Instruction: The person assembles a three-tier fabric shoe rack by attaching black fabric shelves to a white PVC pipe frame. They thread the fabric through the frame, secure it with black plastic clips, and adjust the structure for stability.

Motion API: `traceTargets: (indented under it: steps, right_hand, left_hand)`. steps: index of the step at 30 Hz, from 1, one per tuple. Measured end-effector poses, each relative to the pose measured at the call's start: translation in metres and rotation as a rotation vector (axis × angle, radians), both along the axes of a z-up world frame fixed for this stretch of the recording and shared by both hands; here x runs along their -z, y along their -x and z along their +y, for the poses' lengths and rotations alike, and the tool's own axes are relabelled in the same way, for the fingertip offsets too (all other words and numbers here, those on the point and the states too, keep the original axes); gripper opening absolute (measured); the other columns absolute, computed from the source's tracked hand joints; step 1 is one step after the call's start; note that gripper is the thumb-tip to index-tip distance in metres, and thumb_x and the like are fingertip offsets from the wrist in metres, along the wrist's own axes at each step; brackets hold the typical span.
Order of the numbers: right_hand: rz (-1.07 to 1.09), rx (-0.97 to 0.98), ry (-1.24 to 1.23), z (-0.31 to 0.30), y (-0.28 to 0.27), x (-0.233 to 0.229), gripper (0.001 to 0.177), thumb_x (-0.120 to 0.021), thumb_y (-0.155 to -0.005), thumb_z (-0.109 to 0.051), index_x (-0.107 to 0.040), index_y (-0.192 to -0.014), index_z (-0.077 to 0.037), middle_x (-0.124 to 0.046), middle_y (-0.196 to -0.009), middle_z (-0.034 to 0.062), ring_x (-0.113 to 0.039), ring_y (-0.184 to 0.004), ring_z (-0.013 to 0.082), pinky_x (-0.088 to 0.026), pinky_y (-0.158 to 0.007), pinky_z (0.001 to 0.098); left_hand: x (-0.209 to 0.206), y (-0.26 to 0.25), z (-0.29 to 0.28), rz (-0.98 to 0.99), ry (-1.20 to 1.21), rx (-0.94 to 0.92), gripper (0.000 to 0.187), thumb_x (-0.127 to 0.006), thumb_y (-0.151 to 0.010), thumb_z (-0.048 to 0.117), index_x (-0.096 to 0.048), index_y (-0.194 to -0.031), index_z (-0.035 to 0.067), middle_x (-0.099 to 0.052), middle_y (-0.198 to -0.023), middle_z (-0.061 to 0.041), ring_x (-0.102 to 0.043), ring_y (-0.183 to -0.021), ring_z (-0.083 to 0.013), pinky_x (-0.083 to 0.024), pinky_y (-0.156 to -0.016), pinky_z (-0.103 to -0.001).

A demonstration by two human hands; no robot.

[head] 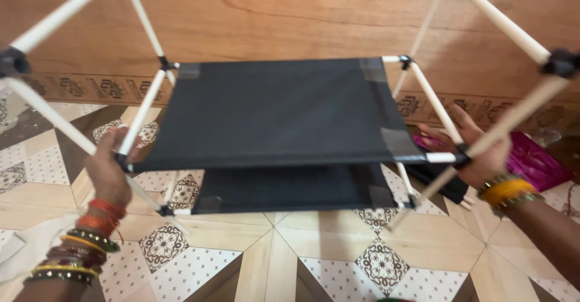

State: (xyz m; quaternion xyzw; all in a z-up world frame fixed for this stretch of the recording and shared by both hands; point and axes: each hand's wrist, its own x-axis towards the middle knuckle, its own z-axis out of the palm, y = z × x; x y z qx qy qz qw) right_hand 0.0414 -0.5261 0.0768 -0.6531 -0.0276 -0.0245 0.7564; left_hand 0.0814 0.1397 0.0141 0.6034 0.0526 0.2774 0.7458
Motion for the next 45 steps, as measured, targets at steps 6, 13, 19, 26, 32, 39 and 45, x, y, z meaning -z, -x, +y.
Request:
traceTargets:
  steps: [6, 13, 19, 26, 32, 39, 45]
  right_hand:
    - [0.009, -0.083, -0.053, -0.036, -0.07, 0.056, 0.108, -0.009, -0.085, -0.082, -0.032, -0.159, -0.008, -0.053, -0.145, 0.0177, -0.059, -0.121, 0.0409, -0.05, -0.1, 0.0532]
    - [0.239, 0.14, 1.085, -0.169, -0.117, 0.187, 0.05, -0.051, -0.114, -0.035, -0.064, -0.115, 0.014, -0.065, -0.09, 0.0307, -0.066, -0.09, 0.0508, -0.051, -0.081, 0.0606]
    - [0.319, 0.013, 1.437, -0.194, -0.116, 0.23, 0.048, -0.053, -0.111, -0.035, -0.065, -0.117, 0.011, -0.066, -0.091, 0.03, -0.066, -0.09, 0.0498, -0.052, -0.081, 0.0597]
    - [0.312, -0.024, 1.524, -0.174, -0.117, 0.232, 0.046, -0.055, -0.108, -0.036, -0.066, -0.118, 0.008, -0.067, -0.093, 0.0292, -0.067, -0.09, 0.0487, -0.052, -0.081, 0.0587]
    - [0.343, 0.029, 1.566, -0.192, -0.107, 0.239, 0.045, -0.056, -0.105, -0.036, -0.066, -0.119, 0.005, -0.068, -0.094, 0.0285, -0.068, -0.089, 0.0477, -0.053, -0.081, 0.0578]
    - [0.336, 0.084, 1.608, -0.204, -0.126, 0.231, 0.044, -0.058, -0.102, -0.036, -0.067, -0.12, 0.002, -0.07, -0.095, 0.0277, -0.069, -0.089, 0.0465, -0.054, -0.08, 0.0567]
    - [0.333, 0.14, 1.619, -0.213, -0.119, 0.232, 0.044, -0.06, -0.099, -0.037, -0.068, -0.122, 0.0, -0.071, -0.096, 0.027, -0.069, -0.089, 0.0455, -0.055, -0.08, 0.0558]
  left_hand:
    - [0.007, -0.023, 0.035, 0.126, -0.229, -0.245, 0.051, -0.07, -0.108, 0.034, -0.065, -0.131, -0.012, -0.068, -0.123, -0.02, -0.069, -0.116, -0.0285, -0.049, -0.102, -0.037]
    - [0.015, -0.003, -0.001, 0.291, -0.732, -0.705, 0.109, -0.061, -0.104, 0.051, 0.004, -0.161, -0.015, 0.001, -0.169, -0.041, 0.003, -0.158, -0.0505, -0.001, -0.129, -0.057]
    - [-0.004, 0.047, -0.145, -0.436, -1.362, -0.297, 0.101, -0.073, -0.079, 0.056, -0.027, -0.159, 0.013, -0.015, -0.166, -0.011, -0.01, -0.162, -0.03, -0.006, -0.134, -0.061]
    - [-0.049, 0.022, -0.263, -0.471, -1.799, 0.135, 0.079, -0.068, -0.084, 0.049, -0.049, -0.141, -0.003, -0.048, -0.146, -0.023, -0.037, -0.141, -0.0382, -0.019, -0.117, -0.061]
    - [-0.051, -0.018, -0.273, -0.502, -1.876, 0.334, 0.065, -0.076, -0.079, 0.034, -0.059, -0.126, -0.007, -0.063, -0.124, -0.023, -0.06, -0.118, -0.0401, -0.043, -0.106, -0.05]
    - [-0.052, -0.022, -0.268, -0.685, -1.937, 0.312, 0.046, -0.071, -0.079, 0.02, -0.064, -0.115, -0.008, -0.067, -0.11, -0.022, -0.067, -0.104, -0.0385, -0.052, -0.095, -0.045]
    - [-0.06, -0.014, -0.259, -0.792, -2.03, 0.165, 0.04, -0.061, -0.084, 0.016, -0.065, -0.118, -0.006, -0.068, -0.112, -0.021, -0.068, -0.107, -0.0352, -0.056, -0.088, -0.041]
